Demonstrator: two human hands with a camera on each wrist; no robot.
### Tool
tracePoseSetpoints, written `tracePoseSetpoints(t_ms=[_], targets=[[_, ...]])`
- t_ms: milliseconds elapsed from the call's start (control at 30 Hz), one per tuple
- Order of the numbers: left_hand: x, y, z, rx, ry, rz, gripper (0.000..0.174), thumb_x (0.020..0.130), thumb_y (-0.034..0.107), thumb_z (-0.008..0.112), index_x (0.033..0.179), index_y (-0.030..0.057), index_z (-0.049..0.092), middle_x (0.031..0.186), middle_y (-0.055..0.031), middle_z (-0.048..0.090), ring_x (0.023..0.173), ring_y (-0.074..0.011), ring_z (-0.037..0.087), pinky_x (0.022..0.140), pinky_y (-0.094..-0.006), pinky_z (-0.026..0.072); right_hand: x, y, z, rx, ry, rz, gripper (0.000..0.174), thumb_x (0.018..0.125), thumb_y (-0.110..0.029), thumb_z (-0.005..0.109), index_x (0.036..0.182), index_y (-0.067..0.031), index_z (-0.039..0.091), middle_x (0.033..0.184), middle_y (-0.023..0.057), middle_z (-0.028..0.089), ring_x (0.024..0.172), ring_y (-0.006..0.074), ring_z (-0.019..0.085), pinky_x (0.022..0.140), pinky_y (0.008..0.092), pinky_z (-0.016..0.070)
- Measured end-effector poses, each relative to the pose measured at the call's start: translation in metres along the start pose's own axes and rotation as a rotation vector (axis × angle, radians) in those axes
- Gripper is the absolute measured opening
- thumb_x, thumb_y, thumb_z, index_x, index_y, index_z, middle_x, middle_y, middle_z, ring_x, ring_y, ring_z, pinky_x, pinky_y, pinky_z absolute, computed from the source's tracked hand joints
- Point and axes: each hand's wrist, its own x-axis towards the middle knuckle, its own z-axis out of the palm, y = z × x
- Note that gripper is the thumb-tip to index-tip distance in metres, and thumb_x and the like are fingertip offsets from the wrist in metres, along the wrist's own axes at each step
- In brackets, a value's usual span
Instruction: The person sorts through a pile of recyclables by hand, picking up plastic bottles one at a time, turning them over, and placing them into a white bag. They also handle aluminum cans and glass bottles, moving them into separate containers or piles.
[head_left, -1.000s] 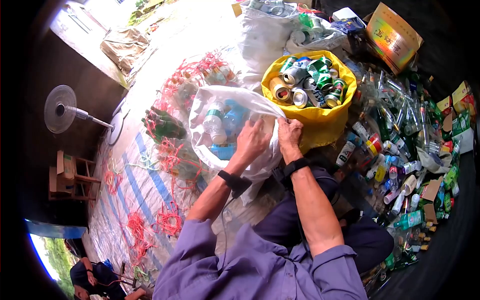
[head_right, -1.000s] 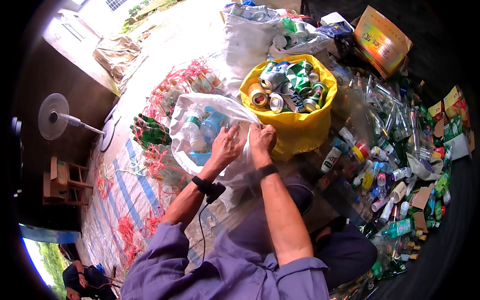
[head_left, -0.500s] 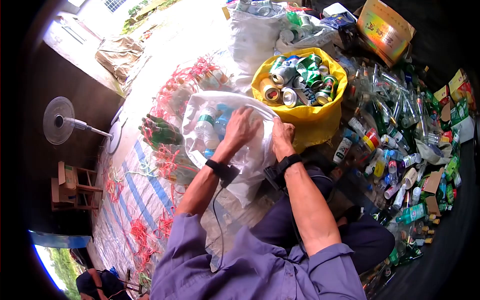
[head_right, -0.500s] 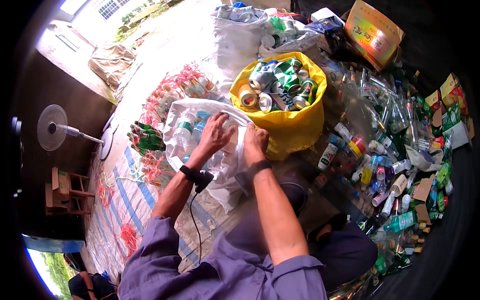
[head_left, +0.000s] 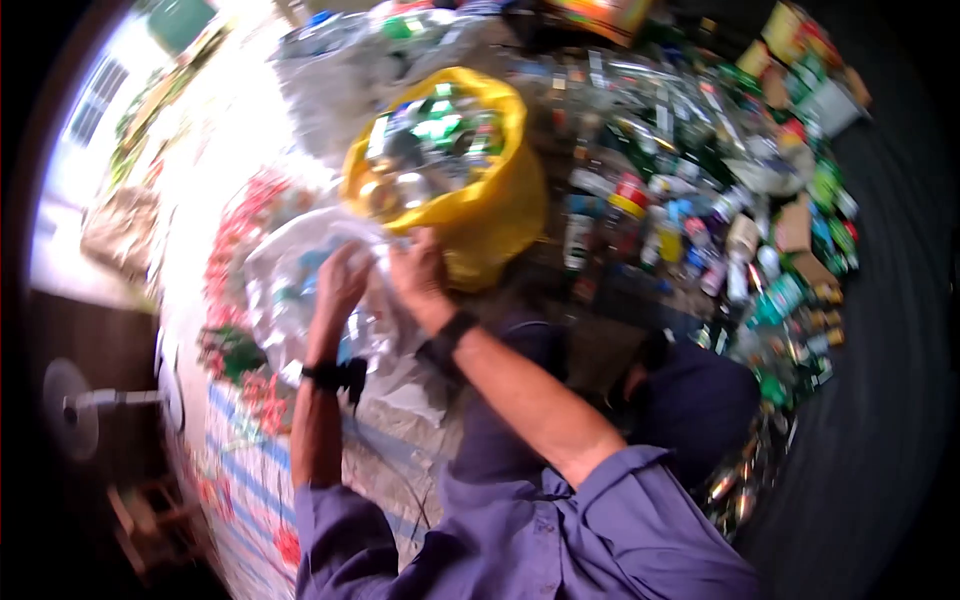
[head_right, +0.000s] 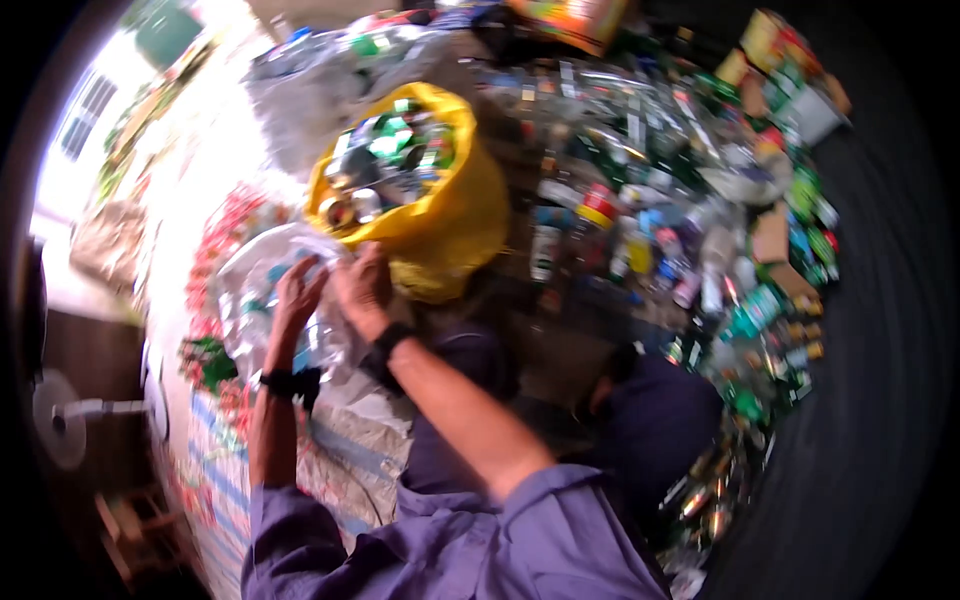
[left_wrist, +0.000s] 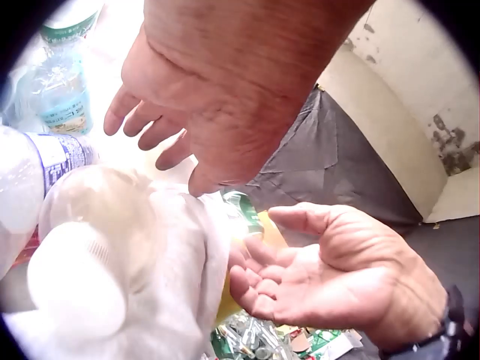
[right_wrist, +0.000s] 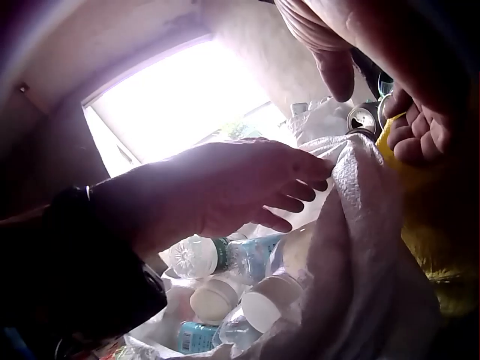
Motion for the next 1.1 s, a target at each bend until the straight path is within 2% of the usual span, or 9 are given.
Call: tracePoseSetpoints(t_ms=[133,200,300,467,733,833,933,1067,1100], targets=[[-0.025,-0.006,0.011,0.085,-0.120,0.050,0.036,0.091,0.025,0.062,0.117,0.0008,0.065,0.110,-0.0259,0.067,0.103,-0.0417,0.064,0.086,-0.0458,0.0513,0.008,-0.015,-0.017,-0.004,-0.111,0.078,0.037,0.082,-0.027,0.066,0.106,-0.0010,0.054,0.101,0.0245,0.062,0.099,0.0431,0.061,0.083,0.0482,0.0499],[-0.030,-0.014,0.014,0.135,-0.154,0.094,0.041,0.091,0.027,0.062,0.122,0.0007,0.063,0.114,-0.0261,0.066,0.107,-0.0413,0.063,0.090,-0.0449,0.0504,0.011,-0.022,-0.039,0.151,-0.054,-0.128,0.028,0.084,-0.025,0.063,0.096,0.0000,0.059,0.090,0.0238,0.065,0.087,0.0427,0.064,0.074,0.0463,0.0518],[-0.029,0.004,0.015,0.217,-0.194,0.025,0.047,0.091,0.029,0.062,0.128,0.0005,0.061,0.119,-0.0264,0.065,0.111,-0.0409,0.063,0.094,-0.0437,0.0491,0.025,-0.044,-0.090,0.463,-0.130,0.003,0.022,0.084,-0.019,0.063,0.074,0.0007,0.064,0.066,0.0007,0.062,0.060,0.0092,0.054,0.056,0.0278,0.0450],[-0.032,0.011,0.008,0.146,-0.098,-0.001,0.043,0.092,0.029,0.061,0.124,0.0005,0.062,0.114,-0.0263,0.066,0.106,-0.0439,0.062,0.091,-0.0475,0.0491,0.047,-0.094,-0.218,0.475,-0.213,-0.020,0.020,0.090,-0.019,0.063,0.081,-0.0013,0.068,0.074,0.0051,0.068,0.062,0.0093,0.061,0.056,0.0243,0.0490],[-0.064,0.066,-0.014,-0.221,-0.023,-0.039,0.037,0.096,0.020,0.064,0.125,-0.0021,0.062,0.114,-0.0160,0.070,0.102,-0.0207,0.066,0.092,-0.0328,0.0507,-0.003,-0.132,-0.499,-0.030,-0.059,-0.104,0.027,0.096,-0.027,0.063,0.099,-0.0011,0.070,0.090,0.0034,0.070,0.080,0.0085,0.064,0.071,0.0222,0.0481],[-0.068,0.096,-0.011,-0.152,-0.079,0.021,0.033,0.098,0.016,0.059,0.124,-0.0045,0.062,0.115,-0.0169,0.070,0.107,-0.0217,0.067,0.095,-0.0324,0.0501,-0.050,-0.081,-0.576,-0.141,0.061,0.007,0.027,0.097,-0.028,0.061,0.097,-0.0023,0.070,0.089,0.0005,0.069,0.079,0.0067,0.061,0.069,0.0226,0.0473],[-0.061,0.127,-0.006,-0.189,-0.176,0.029,0.036,0.099,0.023,0.058,0.122,-0.0038,0.063,0.112,-0.0159,0.070,0.099,-0.0227,0.069,0.089,-0.0330,0.0515,-0.110,0.026,-0.618,-0.231,0.288,0.201,0.025,0.094,-0.025,0.064,0.085,-0.0027,0.068,0.071,0.0005,0.066,0.062,0.0064,0.059,0.056,0.0229,0.0475],[-0.049,0.192,0.002,-0.291,-0.234,0.123,0.046,0.099,0.034,0.057,0.121,-0.0056,0.064,0.109,-0.0165,0.071,0.093,-0.0232,0.069,0.081,-0.0327,0.0521,-0.218,0.180,-0.611,-0.476,0.394,0.307,0.023,0.083,-0.020,0.067,0.073,0.0008,0.067,0.065,0.0113,0.065,0.060,0.0207,0.063,0.057,0.0370,0.0490],[-0.045,0.206,0.006,-0.306,-0.254,0.147,0.045,0.099,0.033,0.057,0.121,-0.0055,0.064,0.107,-0.0163,0.071,0.092,-0.0229,0.070,0.081,-0.0326,0.0521,-0.250,0.240,-0.605,-0.252,0.377,0.469,0.018,0.085,-0.012,0.065,0.071,-0.0004,0.064,0.067,0.0056,0.063,0.059,0.0133,0.060,0.053,0.0288,0.0470]])
